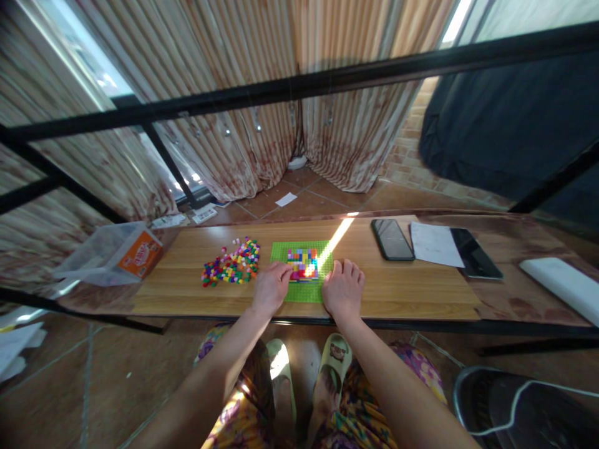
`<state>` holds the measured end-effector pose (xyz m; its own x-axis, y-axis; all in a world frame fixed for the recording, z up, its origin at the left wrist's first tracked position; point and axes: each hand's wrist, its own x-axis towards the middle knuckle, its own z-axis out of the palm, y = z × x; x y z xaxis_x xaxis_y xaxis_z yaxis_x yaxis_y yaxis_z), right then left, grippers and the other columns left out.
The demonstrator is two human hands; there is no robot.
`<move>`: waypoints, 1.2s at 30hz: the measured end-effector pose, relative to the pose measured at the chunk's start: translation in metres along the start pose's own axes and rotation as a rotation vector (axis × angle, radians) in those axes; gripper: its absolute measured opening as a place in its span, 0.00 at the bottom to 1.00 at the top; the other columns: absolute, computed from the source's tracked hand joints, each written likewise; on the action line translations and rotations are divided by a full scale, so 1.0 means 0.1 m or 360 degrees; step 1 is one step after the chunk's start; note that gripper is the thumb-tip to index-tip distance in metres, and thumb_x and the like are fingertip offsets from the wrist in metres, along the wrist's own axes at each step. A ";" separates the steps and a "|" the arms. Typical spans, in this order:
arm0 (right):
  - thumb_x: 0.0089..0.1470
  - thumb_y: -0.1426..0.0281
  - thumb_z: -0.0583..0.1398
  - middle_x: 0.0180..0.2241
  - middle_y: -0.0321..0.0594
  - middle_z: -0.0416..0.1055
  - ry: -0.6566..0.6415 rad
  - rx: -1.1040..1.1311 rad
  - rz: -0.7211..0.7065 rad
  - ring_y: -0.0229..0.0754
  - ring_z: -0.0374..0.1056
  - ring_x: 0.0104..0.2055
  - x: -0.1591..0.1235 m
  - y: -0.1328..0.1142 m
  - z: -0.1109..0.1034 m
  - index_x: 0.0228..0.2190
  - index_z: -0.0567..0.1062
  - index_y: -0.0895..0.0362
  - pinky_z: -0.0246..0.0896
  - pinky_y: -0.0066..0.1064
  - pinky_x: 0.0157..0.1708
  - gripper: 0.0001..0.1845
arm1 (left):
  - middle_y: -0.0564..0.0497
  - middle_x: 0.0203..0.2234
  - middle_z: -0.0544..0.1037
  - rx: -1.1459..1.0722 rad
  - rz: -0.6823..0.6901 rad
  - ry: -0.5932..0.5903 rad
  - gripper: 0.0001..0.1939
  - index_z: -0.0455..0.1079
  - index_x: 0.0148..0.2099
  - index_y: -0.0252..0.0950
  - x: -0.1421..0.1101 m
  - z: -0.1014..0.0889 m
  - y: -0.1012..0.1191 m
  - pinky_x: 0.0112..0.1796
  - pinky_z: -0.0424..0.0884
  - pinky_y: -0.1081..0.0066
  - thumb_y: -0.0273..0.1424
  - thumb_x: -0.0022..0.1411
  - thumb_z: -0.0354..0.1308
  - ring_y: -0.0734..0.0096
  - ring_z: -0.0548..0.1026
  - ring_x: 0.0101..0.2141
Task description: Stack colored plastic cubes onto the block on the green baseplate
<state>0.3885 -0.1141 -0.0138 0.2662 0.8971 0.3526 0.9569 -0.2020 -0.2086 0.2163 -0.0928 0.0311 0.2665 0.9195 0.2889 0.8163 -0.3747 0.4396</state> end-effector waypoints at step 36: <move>0.60 0.69 0.50 0.49 0.51 0.66 0.0055 -0.0063 -0.0060 0.52 0.57 0.51 -0.02 0.03 0.03 0.47 0.69 0.61 0.46 0.40 0.49 0.17 | 0.40 0.46 0.73 0.0291 0.0172 -0.0045 0.21 0.64 0.57 0.30 -0.22 0.11 0.04 0.48 0.69 0.66 0.20 0.62 0.44 0.61 0.71 0.46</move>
<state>0.3908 -0.1151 -0.0180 0.2332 0.8905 0.3907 0.9700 -0.1845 -0.1584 0.2191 -0.1131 0.0167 0.3698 0.8790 0.3011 0.8608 -0.4461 0.2449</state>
